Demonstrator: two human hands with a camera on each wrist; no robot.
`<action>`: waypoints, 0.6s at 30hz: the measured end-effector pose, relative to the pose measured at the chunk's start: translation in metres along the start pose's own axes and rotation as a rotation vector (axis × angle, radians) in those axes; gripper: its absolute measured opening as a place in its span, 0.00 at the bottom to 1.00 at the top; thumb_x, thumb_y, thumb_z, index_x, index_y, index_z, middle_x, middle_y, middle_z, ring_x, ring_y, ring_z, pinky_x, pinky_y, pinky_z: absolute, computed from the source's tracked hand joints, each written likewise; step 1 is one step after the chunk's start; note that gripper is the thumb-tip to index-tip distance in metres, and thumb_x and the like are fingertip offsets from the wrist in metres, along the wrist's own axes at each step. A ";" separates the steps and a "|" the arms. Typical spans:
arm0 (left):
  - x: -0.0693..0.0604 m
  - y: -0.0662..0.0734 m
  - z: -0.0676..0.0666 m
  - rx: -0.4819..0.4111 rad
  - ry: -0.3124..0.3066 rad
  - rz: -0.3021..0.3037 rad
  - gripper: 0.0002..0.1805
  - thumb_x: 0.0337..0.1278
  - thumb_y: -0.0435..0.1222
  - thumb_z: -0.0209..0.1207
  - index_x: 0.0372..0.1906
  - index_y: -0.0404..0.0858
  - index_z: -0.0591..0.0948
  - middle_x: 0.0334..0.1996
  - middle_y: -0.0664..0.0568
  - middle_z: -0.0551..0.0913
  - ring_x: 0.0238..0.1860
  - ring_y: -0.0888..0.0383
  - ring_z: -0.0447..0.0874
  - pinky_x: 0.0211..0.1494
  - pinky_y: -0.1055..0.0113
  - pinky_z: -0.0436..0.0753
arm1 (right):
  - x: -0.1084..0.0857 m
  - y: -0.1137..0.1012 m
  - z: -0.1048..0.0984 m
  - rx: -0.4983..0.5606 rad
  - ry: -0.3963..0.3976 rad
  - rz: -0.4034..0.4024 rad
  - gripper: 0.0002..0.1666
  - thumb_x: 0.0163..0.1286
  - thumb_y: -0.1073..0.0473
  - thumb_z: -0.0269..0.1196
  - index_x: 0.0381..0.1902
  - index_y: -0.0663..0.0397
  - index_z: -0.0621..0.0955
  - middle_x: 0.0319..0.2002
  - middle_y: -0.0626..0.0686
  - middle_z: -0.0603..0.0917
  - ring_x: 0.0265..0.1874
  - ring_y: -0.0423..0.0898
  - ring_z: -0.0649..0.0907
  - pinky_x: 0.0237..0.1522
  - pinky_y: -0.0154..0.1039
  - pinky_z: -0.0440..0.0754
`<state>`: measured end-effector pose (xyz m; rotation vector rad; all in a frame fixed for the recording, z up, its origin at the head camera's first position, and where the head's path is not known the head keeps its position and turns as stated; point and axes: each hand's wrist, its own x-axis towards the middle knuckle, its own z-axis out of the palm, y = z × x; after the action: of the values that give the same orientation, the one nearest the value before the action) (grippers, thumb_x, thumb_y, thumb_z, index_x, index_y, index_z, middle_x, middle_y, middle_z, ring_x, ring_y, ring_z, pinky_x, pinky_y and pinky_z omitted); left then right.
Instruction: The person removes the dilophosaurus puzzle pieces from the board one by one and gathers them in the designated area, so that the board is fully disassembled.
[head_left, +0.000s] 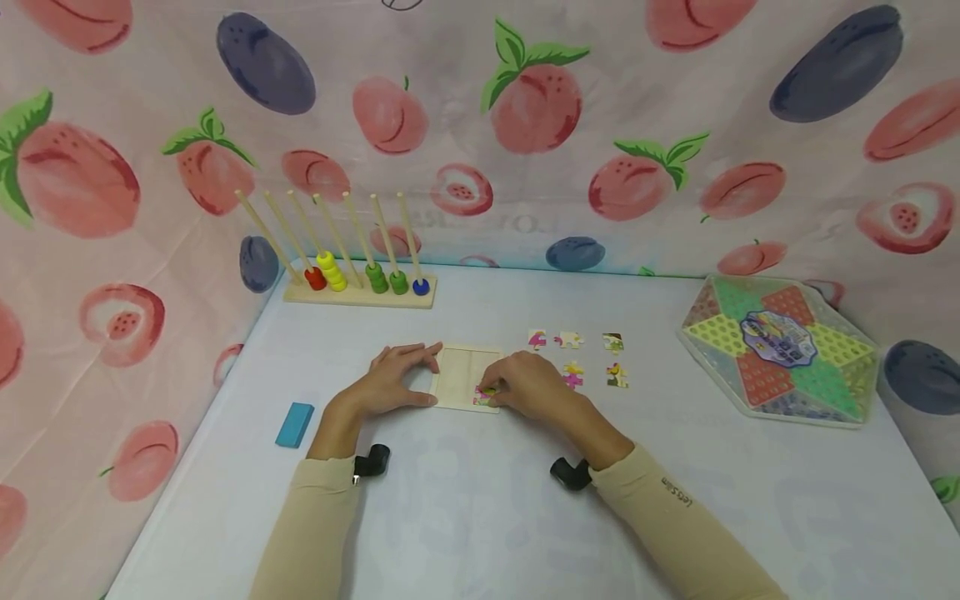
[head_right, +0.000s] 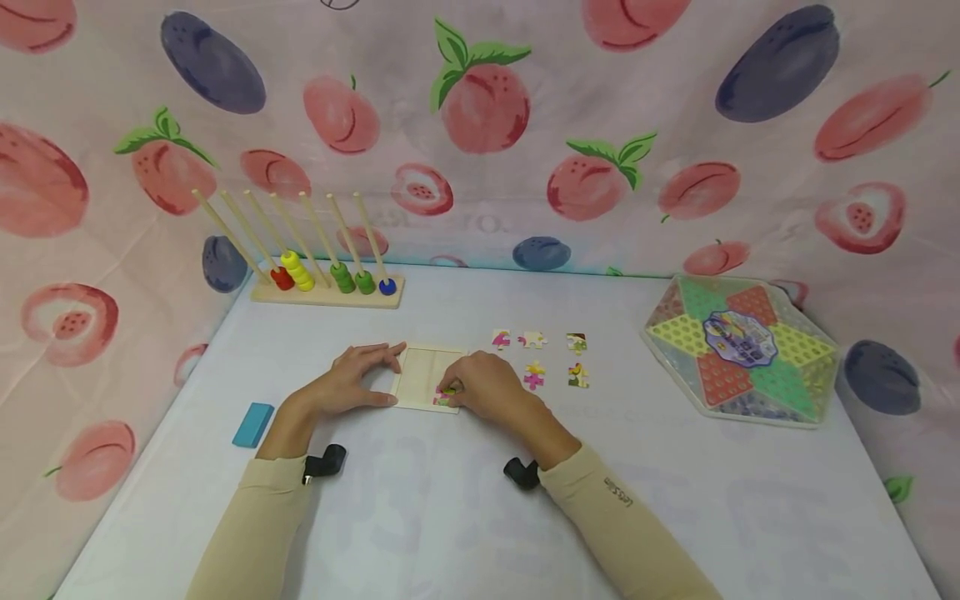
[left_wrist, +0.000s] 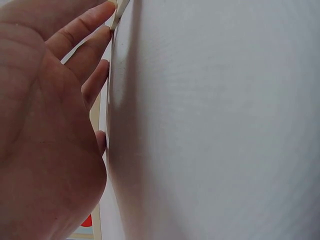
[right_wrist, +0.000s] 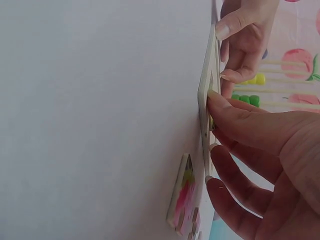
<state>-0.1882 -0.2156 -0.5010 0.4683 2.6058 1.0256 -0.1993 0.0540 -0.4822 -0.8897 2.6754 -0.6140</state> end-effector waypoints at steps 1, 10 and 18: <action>0.001 0.000 -0.001 0.005 0.002 0.003 0.21 0.52 0.39 0.74 0.51 0.46 0.81 0.76 0.50 0.71 0.82 0.42 0.53 0.82 0.33 0.33 | 0.000 0.000 -0.001 -0.001 0.001 -0.003 0.14 0.58 0.57 0.77 0.44 0.42 0.91 0.48 0.43 0.92 0.52 0.46 0.87 0.59 0.46 0.83; 0.005 0.002 -0.005 0.012 0.014 0.020 0.18 0.52 0.39 0.74 0.46 0.47 0.80 0.79 0.49 0.66 0.82 0.41 0.53 0.81 0.32 0.34 | 0.001 -0.003 -0.005 -0.004 0.019 -0.001 0.12 0.60 0.60 0.76 0.43 0.45 0.92 0.48 0.46 0.90 0.53 0.46 0.86 0.59 0.45 0.84; -0.001 0.000 -0.001 0.025 0.011 -0.001 0.18 0.53 0.39 0.74 0.47 0.48 0.81 0.78 0.49 0.68 0.82 0.40 0.55 0.81 0.30 0.35 | -0.004 -0.006 0.004 0.017 0.031 -0.046 0.10 0.62 0.60 0.74 0.43 0.45 0.92 0.45 0.45 0.86 0.45 0.42 0.83 0.51 0.38 0.85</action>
<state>-0.1879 -0.2159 -0.5002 0.4680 2.6311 0.9993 -0.1914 0.0508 -0.4821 -0.9474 2.6795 -0.6653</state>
